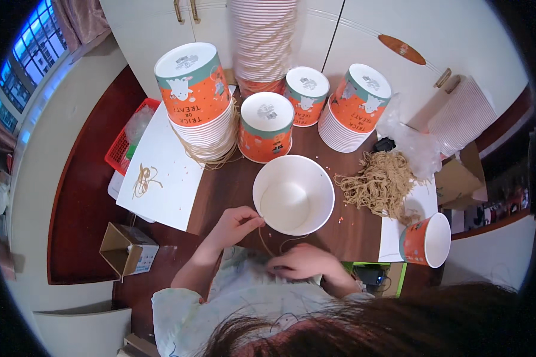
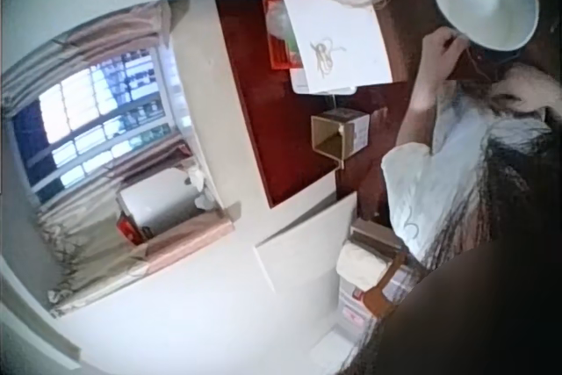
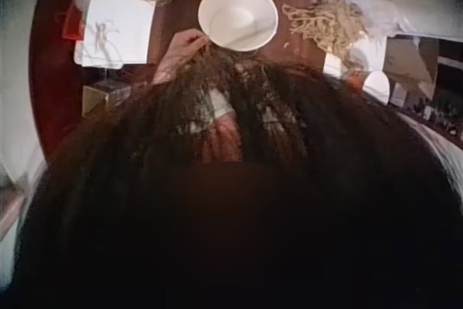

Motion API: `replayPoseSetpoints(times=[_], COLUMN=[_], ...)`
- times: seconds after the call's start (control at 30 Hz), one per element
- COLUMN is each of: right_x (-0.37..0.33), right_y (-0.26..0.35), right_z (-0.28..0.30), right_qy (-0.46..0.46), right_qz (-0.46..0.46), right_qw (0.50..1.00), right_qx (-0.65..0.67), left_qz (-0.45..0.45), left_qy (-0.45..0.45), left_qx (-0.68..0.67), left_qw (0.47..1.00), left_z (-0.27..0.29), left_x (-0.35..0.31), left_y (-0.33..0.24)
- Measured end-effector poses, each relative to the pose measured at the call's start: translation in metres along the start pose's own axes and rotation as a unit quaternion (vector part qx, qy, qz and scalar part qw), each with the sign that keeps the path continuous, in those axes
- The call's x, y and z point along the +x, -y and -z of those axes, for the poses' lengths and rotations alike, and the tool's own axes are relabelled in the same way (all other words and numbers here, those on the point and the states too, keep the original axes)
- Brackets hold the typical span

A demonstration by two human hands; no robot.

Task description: Threading string through holes in paper cups to assemble them for a craft project.

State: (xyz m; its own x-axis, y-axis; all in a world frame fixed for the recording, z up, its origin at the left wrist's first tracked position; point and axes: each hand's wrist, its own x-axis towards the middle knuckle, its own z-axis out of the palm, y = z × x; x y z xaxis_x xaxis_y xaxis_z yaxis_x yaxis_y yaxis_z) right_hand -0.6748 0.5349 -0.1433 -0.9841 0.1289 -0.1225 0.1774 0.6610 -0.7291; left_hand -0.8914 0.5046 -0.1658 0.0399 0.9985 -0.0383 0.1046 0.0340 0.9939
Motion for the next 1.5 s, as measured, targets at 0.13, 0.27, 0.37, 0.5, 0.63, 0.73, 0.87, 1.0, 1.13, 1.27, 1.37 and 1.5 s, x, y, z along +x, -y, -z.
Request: replayPoseSetpoints(times=[0.13,0.27,0.37,0.5,0.63,0.73,0.87,1.0,1.13,1.27,1.37,1.5], right_x=[-0.087,-0.162,-0.201,-0.193,-0.178,-0.162,-0.138,-0.126,-0.097,-0.046,-0.017,0.01], right_y=[-0.009,-0.037,-0.049,-0.046,-0.046,-0.047,-0.029,-0.013,0.003,-0.024,-0.061,-0.102], right_z=[0.044,0.033,0.017,0.035,0.03,0.021,0.035,0.041,0.056,0.073,0.065,0.05], right_qy=[-0.122,-0.334,-0.391,-0.303,-0.377,-0.479,-0.552,-0.579,-0.609,-0.624,-0.576,-0.555], right_qz=[0.077,0.281,0.357,0.469,0.428,0.357,0.222,0.11,-0.045,-0.03,-0.023,-0.096], right_qw=[0.979,0.864,0.783,0.747,0.73,0.733,0.736,0.757,0.782,0.781,0.792,0.821], right_qx=[0.142,0.253,0.327,0.362,0.375,0.324,0.324,0.282,0.128,0.007,0.203,0.093], left_qz=[-0.057,-0.02,-0.027,-0.189,-0.349,-0.359,-0.291,-0.29,-0.282,-0.296,-0.233,-0.163], left_qy=[0.066,0.093,0.067,-0.033,0.046,0.13,0.197,0.104,-0.043,-0.104,-0.108,-0.075], left_qx=[0.039,0.016,0.08,0.218,0.364,0.393,0.436,0.319,0.224,0.203,0.167,0.13], left_qw=[0.995,0.995,0.994,0.957,0.862,0.836,0.829,0.896,0.932,0.927,0.952,0.975], left_z=[0.009,0.014,0.027,0.026,-0.008,-0.032,-0.038,-0.041,-0.053,-0.063,-0.069,-0.064], left_x=[0.008,0.014,0.033,0.08,0.139,0.171,0.177,0.171,0.145,0.131,0.128,0.136], left_y=[-0.001,-0.007,-0.026,-0.055,-0.073,-0.066,-0.068,-0.06,-0.038,0.008,0.029,0.057])
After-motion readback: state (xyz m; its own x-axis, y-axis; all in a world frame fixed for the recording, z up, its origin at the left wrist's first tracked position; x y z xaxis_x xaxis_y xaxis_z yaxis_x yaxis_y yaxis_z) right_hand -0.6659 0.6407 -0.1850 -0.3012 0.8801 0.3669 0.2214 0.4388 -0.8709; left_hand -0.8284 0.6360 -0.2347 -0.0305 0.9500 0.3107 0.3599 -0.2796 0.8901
